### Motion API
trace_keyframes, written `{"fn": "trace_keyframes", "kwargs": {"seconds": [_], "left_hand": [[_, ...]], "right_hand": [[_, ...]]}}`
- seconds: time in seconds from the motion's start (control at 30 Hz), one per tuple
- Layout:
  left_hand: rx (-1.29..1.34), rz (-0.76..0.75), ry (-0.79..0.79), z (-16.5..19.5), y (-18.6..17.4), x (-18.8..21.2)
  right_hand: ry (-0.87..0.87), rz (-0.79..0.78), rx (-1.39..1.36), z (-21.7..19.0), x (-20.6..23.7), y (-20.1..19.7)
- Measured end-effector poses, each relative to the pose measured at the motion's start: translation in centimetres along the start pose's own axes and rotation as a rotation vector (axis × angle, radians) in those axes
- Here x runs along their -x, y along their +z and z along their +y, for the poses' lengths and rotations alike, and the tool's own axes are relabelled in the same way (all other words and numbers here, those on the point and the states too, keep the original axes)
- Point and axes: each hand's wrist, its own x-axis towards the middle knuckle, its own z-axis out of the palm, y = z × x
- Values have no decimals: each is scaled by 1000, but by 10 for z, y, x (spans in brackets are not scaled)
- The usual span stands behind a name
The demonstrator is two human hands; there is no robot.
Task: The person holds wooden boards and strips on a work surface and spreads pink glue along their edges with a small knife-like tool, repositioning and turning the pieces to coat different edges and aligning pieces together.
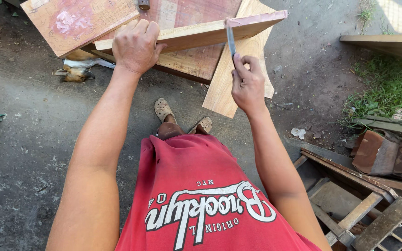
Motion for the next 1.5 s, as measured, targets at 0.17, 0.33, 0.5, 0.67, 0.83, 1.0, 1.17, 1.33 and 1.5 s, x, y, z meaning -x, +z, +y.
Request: {"fn": "trace_keyframes", "kwargs": {"seconds": [0.17,0.33,0.5,0.67,0.83,1.0,1.17,1.33,1.5], "left_hand": [[-13,-11,-3,2,0,0],[-40,18,4,4,2,0],[-13,29,31,1,2,2],[-13,7,5,1,2,1],[-16,33,9,1,3,2],[-23,30,6,0,3,3],[-28,36,8,0,4,4],[-41,40,17,1,6,4],[-30,23,18,0,8,2]], "right_hand": [[119,49,23,8,5,-35],[197,41,38,18,-15,-41],[72,-68,4,-3,-12,-7],[148,-86,-70,-6,-7,-6],[134,26,-99,2,-6,6],[10,-88,3,-16,11,19],[120,-7,59,-12,4,-22],[197,-16,4,-6,-18,-20],[83,-142,6,-24,-16,3]]}}
